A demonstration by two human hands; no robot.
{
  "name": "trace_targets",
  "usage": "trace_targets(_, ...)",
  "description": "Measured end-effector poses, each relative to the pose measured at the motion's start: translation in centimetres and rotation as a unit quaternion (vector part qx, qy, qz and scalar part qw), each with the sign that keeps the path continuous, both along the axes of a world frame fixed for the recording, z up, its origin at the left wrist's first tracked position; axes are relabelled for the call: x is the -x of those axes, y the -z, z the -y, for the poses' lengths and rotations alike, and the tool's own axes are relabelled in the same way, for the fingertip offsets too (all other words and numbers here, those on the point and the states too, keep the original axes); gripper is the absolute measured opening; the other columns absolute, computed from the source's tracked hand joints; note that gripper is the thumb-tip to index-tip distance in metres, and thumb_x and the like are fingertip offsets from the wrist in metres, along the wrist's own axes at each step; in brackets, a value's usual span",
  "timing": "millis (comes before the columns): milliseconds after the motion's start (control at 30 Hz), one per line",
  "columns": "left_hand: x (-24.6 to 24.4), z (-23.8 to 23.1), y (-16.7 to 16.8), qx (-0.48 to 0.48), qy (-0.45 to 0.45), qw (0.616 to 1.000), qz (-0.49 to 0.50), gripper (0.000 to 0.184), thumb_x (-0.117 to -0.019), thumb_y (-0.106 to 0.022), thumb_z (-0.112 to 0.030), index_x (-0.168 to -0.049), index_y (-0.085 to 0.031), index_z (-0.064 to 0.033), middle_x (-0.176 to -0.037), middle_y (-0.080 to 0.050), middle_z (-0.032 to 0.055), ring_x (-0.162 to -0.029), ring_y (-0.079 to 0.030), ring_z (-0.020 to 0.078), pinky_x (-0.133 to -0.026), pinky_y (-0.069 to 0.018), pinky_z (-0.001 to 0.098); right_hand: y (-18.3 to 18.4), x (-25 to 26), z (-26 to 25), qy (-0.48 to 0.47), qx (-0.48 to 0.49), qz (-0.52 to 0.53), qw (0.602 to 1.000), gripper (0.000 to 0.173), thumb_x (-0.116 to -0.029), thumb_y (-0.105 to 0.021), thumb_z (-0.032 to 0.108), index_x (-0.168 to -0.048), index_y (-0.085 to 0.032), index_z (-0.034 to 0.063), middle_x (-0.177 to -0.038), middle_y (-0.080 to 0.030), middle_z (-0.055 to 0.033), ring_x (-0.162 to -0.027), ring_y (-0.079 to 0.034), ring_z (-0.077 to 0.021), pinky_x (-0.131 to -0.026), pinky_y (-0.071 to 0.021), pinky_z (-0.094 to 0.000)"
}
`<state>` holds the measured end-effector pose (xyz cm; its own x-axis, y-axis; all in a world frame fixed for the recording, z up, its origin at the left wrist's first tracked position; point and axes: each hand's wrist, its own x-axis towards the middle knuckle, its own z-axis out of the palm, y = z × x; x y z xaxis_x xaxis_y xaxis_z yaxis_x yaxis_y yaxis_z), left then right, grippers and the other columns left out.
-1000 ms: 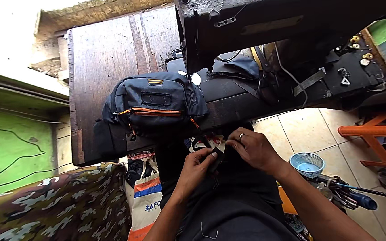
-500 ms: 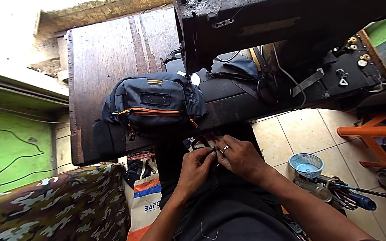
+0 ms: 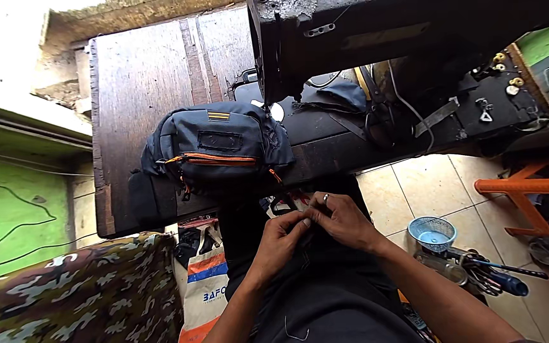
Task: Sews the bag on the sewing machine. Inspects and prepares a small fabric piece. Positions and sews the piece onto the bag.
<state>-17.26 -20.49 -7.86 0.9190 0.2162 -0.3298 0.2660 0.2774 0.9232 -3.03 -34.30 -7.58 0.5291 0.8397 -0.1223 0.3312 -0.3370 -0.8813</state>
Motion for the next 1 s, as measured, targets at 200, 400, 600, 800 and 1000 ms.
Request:
trace_targets(200, -0.1, 0.0, -0.9, 0.054, -0.021, 0.998, -0.014, 0.022, -0.1055, -0.052, -0.011, -0.106, -0.071, -0.0013, -0.088, -0.071, 0.0028, -0.071, -0.069, 0.0106, -0.066, -0.0611, 0.0279, 0.8, -0.6, 0.2, 0.111, 0.002, 0.091, 0.990, 0.049, -0.1076, -0.049, 0.037, -0.068, -0.060, 0.0107, -0.058, -0.049, 0.0058, -0.053, -0.047, 0.0005, -0.051, -0.0379, -0.0190)
trace_targets(400, -0.3, 0.1, -0.4, 0.000, -0.011, 1.000, 0.004, 0.021, -0.1051, -0.055, -0.013, -0.105, -0.073, -0.0028, -0.088, -0.072, 0.0021, -0.073, -0.069, 0.0092, -0.068, -0.0602, 0.0269, -1.1, -0.8, 1.1, -0.044, -0.082, 0.133, 0.987, 0.030, -0.1024, -0.063, 0.033, -0.114, -0.073, 0.0078, -0.103, -0.069, -0.0063, -0.074, -0.059, -0.0050, -0.065, -0.0514, -0.0197)
trace_targets(600, -0.8, 0.6, -0.6, -0.048, -0.026, 0.998, 0.031, 0.021, -0.1057, -0.054, -0.012, -0.106, -0.073, -0.0019, -0.090, -0.072, 0.0029, -0.072, -0.069, 0.0107, -0.066, -0.0613, 0.0282, -0.7, -0.5, 0.1, 0.079, -0.022, 0.125, 0.989, 0.050, -0.1093, -0.045, 0.038, -0.075, -0.064, 0.0074, -0.064, -0.055, -0.0003, -0.058, -0.053, -0.0071, -0.055, -0.0441, -0.0242)
trace_targets(800, -0.8, 0.9, -0.6, -0.042, -0.065, 0.997, 0.016, 0.021, -0.1059, -0.053, -0.013, -0.106, -0.072, -0.0027, -0.086, -0.070, 0.0029, -0.069, -0.066, 0.0103, -0.062, -0.0582, 0.0269, -0.6, -0.4, 1.3, -0.009, -0.024, 0.050, 0.998, 0.039, -0.1060, -0.054, 0.038, -0.086, -0.065, 0.0063, -0.068, -0.055, 0.0013, -0.060, -0.050, -0.0017, -0.057, -0.0410, -0.0180)
trace_targets(1000, -1.0, 1.1, -0.5, -0.019, -0.079, 0.997, -0.013, 0.021, -0.1060, -0.053, -0.014, -0.106, -0.071, -0.0023, -0.087, -0.070, 0.0041, -0.070, -0.067, 0.0119, -0.062, -0.0587, 0.0277, 0.0, -0.5, 1.4, 0.129, -0.001, 0.059, 0.990, 0.052, -0.1100, -0.042, 0.041, -0.071, -0.059, 0.0115, -0.057, -0.047, 0.0072, -0.050, -0.045, -0.0002, -0.049, -0.0378, -0.0205)
